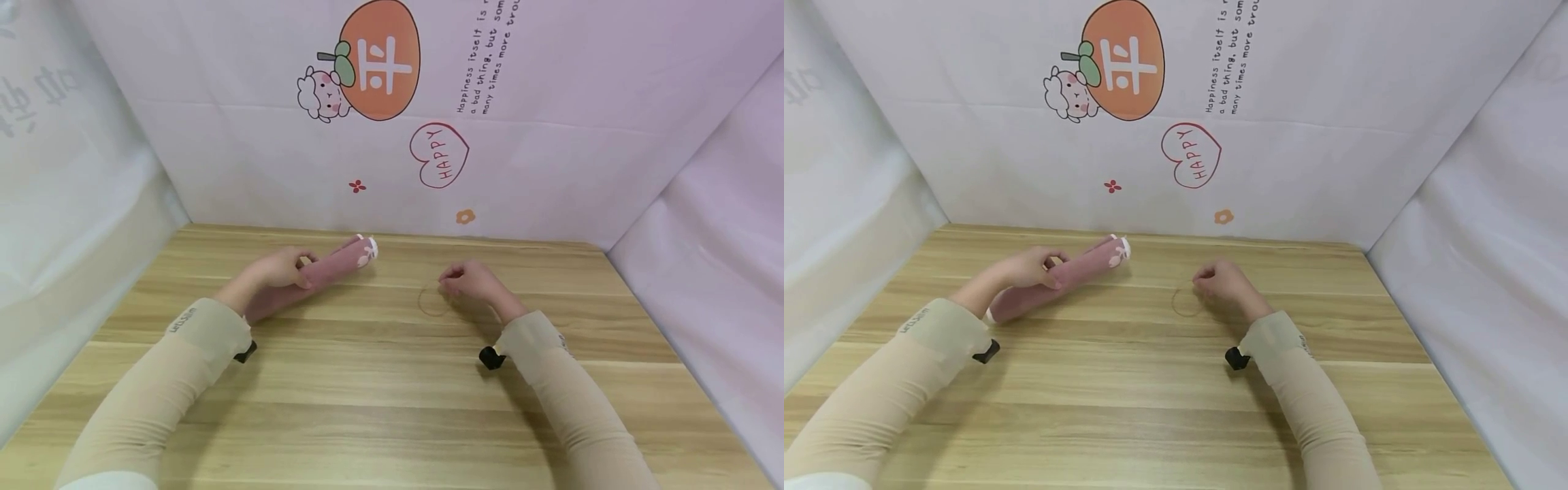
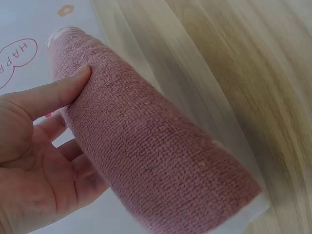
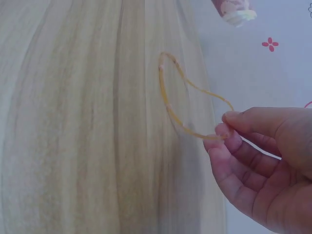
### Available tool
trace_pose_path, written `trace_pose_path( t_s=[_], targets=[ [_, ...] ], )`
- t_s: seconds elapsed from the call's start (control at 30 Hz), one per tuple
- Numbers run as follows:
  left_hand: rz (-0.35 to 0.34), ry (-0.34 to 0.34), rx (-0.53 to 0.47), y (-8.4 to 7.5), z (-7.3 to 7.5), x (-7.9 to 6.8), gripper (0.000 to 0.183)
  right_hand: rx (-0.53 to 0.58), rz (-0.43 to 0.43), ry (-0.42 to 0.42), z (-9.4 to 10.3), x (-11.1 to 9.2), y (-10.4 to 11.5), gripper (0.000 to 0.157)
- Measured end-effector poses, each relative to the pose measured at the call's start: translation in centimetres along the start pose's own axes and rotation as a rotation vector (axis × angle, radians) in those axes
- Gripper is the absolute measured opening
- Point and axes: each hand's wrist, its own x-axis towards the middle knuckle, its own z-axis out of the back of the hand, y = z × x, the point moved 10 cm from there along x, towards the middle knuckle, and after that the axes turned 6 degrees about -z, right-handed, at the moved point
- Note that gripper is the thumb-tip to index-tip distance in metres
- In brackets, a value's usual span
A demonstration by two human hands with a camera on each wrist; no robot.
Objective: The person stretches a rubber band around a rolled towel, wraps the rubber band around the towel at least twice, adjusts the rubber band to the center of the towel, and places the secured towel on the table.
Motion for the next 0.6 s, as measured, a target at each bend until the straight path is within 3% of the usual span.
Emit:
trace_pose_path(
  t_s=[0.6],
  targets=[
    [-0.135, -0.069, -0.101, -2.0, -0.9, 1.1, 0.039, 0.097, 0.048, -0.035, 0.8, -0.4, 1.7, 0.024]
  ],
)
